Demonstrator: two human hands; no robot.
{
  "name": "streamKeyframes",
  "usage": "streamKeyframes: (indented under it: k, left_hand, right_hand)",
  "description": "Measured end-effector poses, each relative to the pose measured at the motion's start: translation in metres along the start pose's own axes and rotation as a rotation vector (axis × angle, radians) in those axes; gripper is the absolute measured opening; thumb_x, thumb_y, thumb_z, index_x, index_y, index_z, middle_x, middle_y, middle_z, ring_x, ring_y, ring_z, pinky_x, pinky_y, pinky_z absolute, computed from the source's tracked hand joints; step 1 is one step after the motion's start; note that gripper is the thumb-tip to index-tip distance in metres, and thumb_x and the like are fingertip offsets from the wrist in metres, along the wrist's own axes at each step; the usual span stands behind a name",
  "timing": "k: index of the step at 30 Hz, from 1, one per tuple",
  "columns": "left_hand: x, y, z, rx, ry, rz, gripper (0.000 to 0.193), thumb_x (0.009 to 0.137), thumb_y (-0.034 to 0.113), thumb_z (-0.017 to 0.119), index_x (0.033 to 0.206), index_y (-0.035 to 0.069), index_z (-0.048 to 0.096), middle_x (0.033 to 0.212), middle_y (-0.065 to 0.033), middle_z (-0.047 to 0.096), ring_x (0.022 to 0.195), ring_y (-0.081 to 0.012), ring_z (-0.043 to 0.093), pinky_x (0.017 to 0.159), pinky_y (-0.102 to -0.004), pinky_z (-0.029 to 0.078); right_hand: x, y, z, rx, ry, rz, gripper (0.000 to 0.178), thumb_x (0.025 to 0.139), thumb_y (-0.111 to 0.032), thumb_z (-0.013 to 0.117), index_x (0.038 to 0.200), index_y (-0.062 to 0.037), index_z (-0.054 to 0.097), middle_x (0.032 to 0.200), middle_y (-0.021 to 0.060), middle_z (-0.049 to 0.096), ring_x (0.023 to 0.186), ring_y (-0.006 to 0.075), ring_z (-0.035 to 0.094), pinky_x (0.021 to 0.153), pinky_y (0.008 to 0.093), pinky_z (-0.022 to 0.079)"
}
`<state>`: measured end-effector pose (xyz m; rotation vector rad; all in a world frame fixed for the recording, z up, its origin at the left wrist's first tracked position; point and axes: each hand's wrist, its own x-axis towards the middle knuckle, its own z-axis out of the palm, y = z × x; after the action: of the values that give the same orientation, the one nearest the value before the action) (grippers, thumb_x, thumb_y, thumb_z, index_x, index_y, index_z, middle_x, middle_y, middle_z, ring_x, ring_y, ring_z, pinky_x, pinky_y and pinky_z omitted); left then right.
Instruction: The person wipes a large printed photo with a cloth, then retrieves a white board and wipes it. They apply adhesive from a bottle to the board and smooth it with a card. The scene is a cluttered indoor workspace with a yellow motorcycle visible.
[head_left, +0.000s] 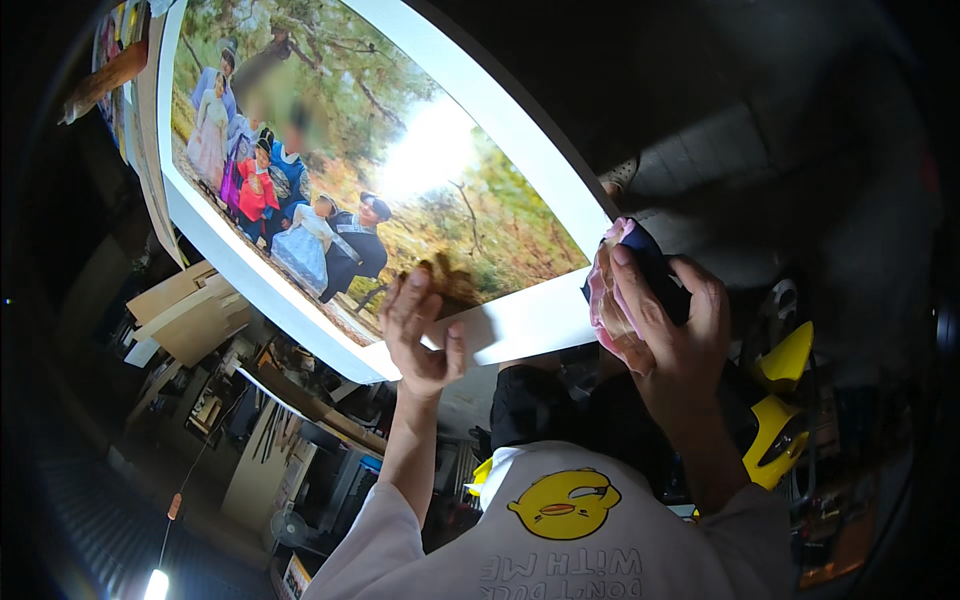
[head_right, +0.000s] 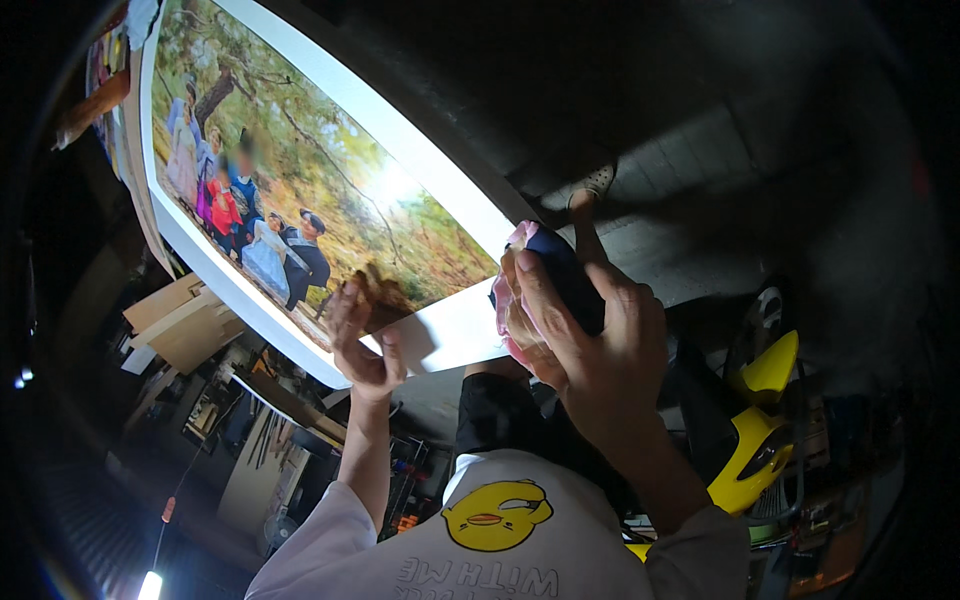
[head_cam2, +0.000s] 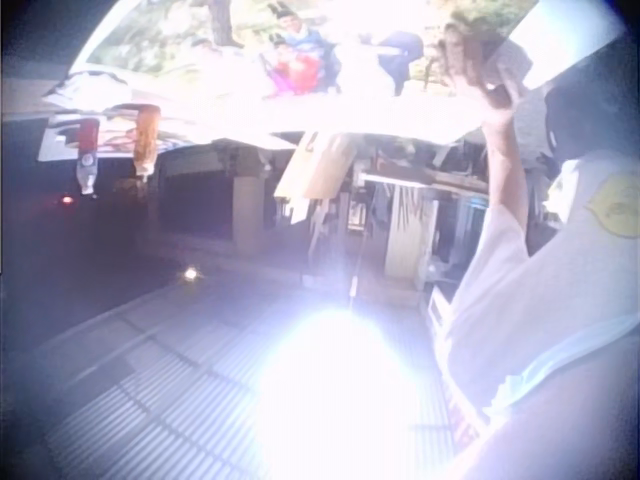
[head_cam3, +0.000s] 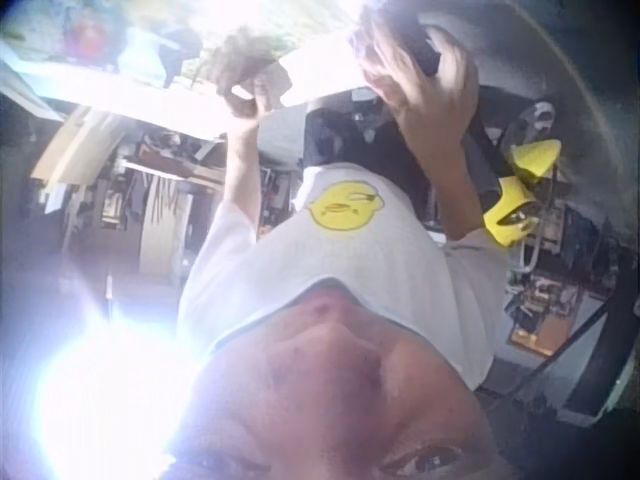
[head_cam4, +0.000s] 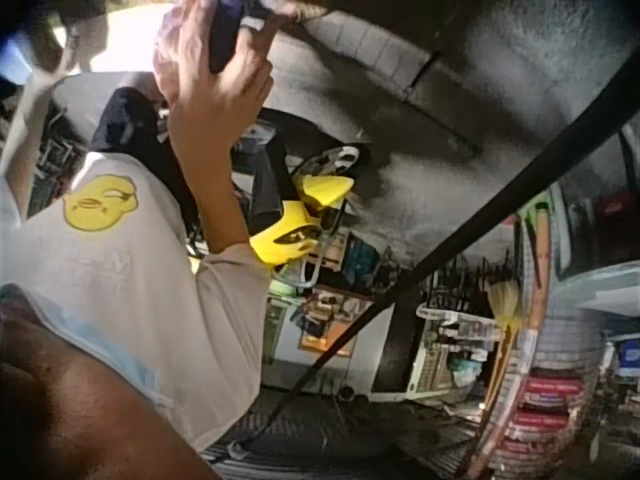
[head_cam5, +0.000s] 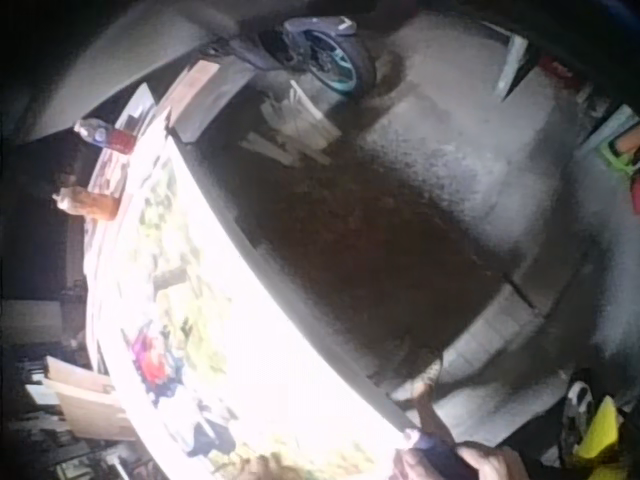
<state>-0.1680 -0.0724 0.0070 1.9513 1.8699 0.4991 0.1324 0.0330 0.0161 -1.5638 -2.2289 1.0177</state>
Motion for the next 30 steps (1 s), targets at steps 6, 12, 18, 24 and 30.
streamKeyframes:
  k: [6,12,18,24,30]
  left_hand:
    - [0.029,0.018,0.012,-0.031,-0.186,0.145,0.033,0.086,0.027,0.073,0.104,-0.001,0.071,0.143,-0.0206,0.063,0.135,-0.0343,0.062,0.124,-0.0549,0.027]
    - [0.090,0.018,0.014,0.042,-0.150,0.152,0.040,0.088,0.039,0.073,0.108,0.004,0.074,0.149,-0.0180,0.060,0.141,-0.0292,0.056,0.121,-0.0565,0.027]
    - [0.083,0.018,0.010,0.017,-0.228,0.293,0.049,0.092,0.047,0.068,0.121,0.008,0.071,0.151,-0.0148,0.059,0.140,-0.0263,0.056,0.119,-0.0548,0.028]
    - [0.104,0.021,0.008,-0.014,-0.219,0.263,0.055,0.088,0.050,0.073,0.123,0.008,0.070,0.153,-0.0130,0.057,0.140,-0.0262,0.055,0.119,-0.0541,0.027]
    - [0.103,0.017,0.008,-0.055,-0.182,0.231,0.056,0.089,0.043,0.074,0.136,0.015,0.063,0.158,-0.0083,0.053,0.144,-0.0219,0.054,0.119,-0.0503,0.033]
  right_hand:
    - [0.000,-0.003,0.004,-0.007,-0.015,0.047,0.048,0.103,-0.047,0.063,0.147,-0.0295,0.064,0.121,0.0130,0.057,0.103,0.0282,0.054,0.091,0.0437,0.049]
    - [0.002,0.001,0.009,-0.121,-0.012,-0.092,0.044,0.096,-0.041,0.073,0.138,-0.0263,0.068,0.126,0.0135,0.059,0.108,0.0301,0.055,0.090,0.0446,0.050]
    - [0.005,-0.019,0.012,-0.047,0.070,0.107,0.045,0.092,-0.031,0.079,0.136,-0.0251,0.070,0.125,0.0128,0.060,0.106,0.0301,0.056,0.084,0.0410,0.052]
    - [0.012,-0.029,0.010,-0.089,0.127,0.088,0.048,0.089,-0.027,0.083,0.135,-0.0243,0.071,0.121,0.0133,0.059,0.105,0.0288,0.057,0.080,0.0392,0.053]
    - [0.012,-0.025,0.009,-0.222,0.096,0.011,0.052,0.088,-0.027,0.083,0.138,-0.0244,0.070,0.119,0.0128,0.059,0.106,0.0284,0.057,0.080,0.0390,0.054]
